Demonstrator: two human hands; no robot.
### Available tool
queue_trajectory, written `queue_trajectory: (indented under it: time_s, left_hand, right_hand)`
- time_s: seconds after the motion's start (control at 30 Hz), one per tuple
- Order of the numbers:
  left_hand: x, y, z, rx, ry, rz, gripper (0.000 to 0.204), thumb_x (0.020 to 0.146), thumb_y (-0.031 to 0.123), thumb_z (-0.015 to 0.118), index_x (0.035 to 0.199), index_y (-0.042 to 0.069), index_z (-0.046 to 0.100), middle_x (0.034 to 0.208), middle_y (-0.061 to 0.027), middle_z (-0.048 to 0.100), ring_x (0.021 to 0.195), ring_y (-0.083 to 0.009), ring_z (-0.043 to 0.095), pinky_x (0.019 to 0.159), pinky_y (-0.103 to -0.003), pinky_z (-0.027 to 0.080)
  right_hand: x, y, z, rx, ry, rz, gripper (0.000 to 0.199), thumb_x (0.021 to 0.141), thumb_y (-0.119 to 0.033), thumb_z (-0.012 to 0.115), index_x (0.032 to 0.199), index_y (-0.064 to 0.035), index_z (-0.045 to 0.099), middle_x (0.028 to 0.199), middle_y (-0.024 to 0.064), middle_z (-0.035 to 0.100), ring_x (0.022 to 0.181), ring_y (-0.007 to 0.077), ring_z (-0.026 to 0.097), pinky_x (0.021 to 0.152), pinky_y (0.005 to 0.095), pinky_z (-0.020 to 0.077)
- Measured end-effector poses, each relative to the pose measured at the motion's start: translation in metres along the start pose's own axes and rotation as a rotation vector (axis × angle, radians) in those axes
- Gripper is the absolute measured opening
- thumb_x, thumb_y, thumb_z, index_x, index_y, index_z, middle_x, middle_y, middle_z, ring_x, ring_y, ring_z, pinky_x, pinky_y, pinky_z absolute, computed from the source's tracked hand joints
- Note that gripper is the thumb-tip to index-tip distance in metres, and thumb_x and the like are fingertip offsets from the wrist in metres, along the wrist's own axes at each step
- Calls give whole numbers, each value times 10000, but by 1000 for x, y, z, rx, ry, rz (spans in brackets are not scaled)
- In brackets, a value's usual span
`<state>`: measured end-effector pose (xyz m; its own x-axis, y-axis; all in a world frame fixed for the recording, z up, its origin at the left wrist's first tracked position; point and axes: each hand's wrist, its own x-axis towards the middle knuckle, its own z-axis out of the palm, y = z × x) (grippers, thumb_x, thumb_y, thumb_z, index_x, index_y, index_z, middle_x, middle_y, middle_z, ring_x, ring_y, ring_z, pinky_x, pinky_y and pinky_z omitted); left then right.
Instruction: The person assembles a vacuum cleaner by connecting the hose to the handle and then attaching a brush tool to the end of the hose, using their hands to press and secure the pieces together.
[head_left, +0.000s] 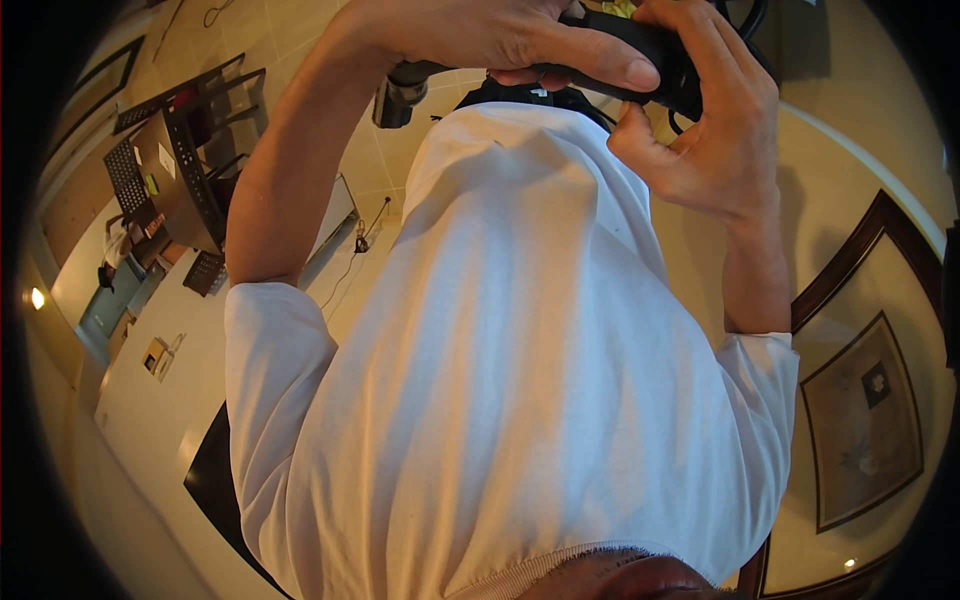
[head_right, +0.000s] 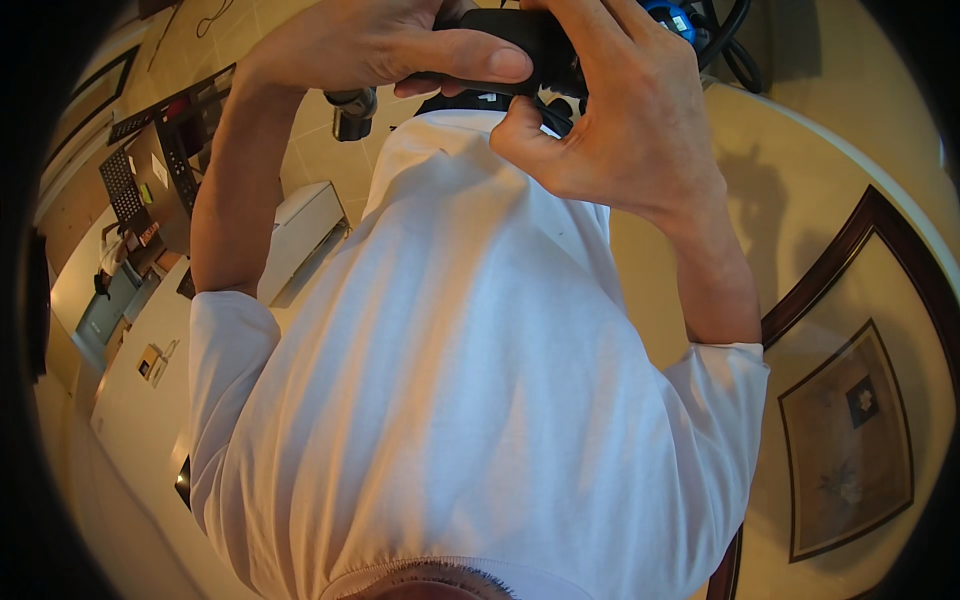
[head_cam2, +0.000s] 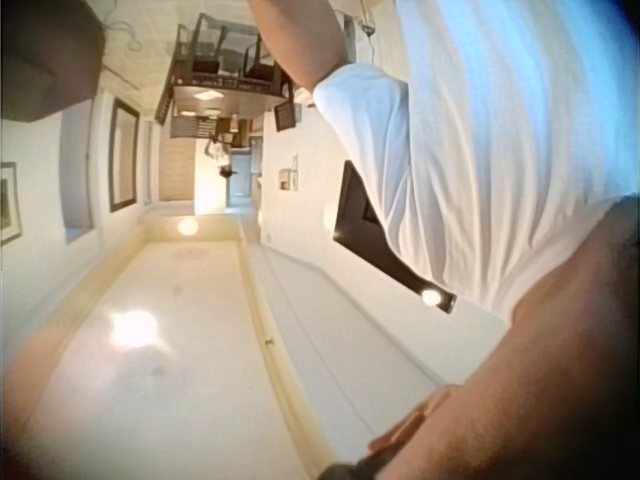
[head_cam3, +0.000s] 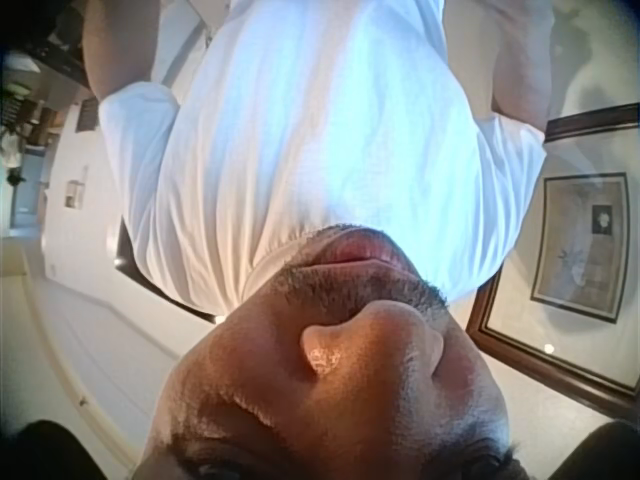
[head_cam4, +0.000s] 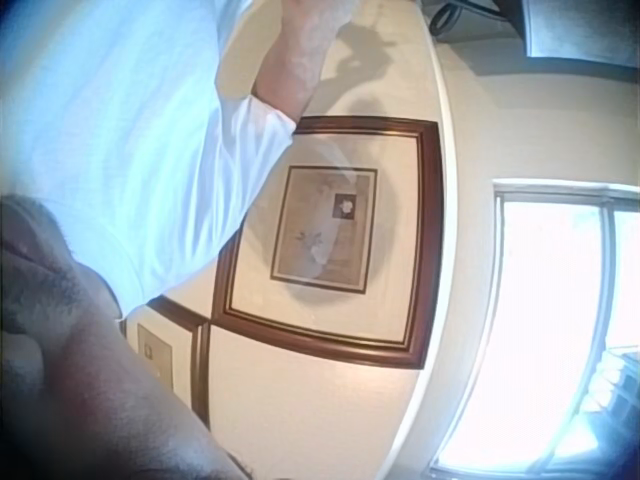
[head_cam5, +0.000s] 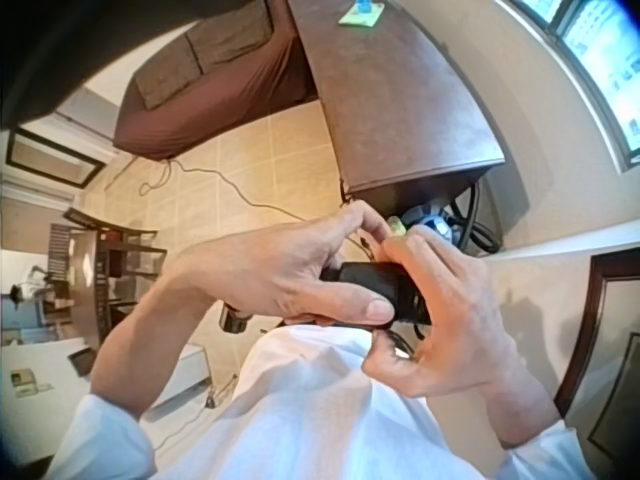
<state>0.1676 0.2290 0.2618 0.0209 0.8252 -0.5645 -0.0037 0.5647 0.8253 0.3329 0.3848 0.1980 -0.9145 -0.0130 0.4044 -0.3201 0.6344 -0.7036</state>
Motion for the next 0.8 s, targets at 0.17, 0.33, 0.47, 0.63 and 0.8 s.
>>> queue_trajectory:
  time_s: [0.17,0.33,0.47,0.63,0.8]
  left_hand:
    - [1,-7,29,300,185,186,696,922,526,756,1326,18,504,982,-108,660,862,-182,621,733,-303,491]
    - [8,-32,17,208,60,180,607,854,379,784,1259,-20,568,1061,-158,664,957,-239,646,822,-343,515]
    - [5,-38,49,462,371,536,629,732,259,782,1243,-38,566,1059,-200,664,931,-294,692,828,-355,547]
    - [8,-65,84,293,487,642,640,707,248,808,1229,-29,561,1063,-192,671,894,-313,719,818,-365,571]
    - [4,-60,104,476,604,671,631,688,211,818,1225,-4,565,1046,-174,669,878,-327,716,789,-378,579]
  right_hand:
    - [-7,4,2,-21,25,-14,507,611,-160,714,1062,36,588,876,181,560,740,355,596,657,406,499]
    - [-20,4,10,-66,103,-56,528,618,-179,737,1080,34,601,921,187,593,766,358,616,676,404,519]
    - [-18,-8,-12,-88,72,-90,555,621,-188,762,1107,31,609,953,193,612,805,365,633,711,404,532]
    - [-45,-25,-9,-67,125,-73,556,622,-165,766,1118,27,604,960,192,612,840,364,639,744,411,535]
    - [-60,-39,-16,-129,53,-8,571,624,-152,774,1135,24,590,977,191,600,858,369,630,760,409,529]
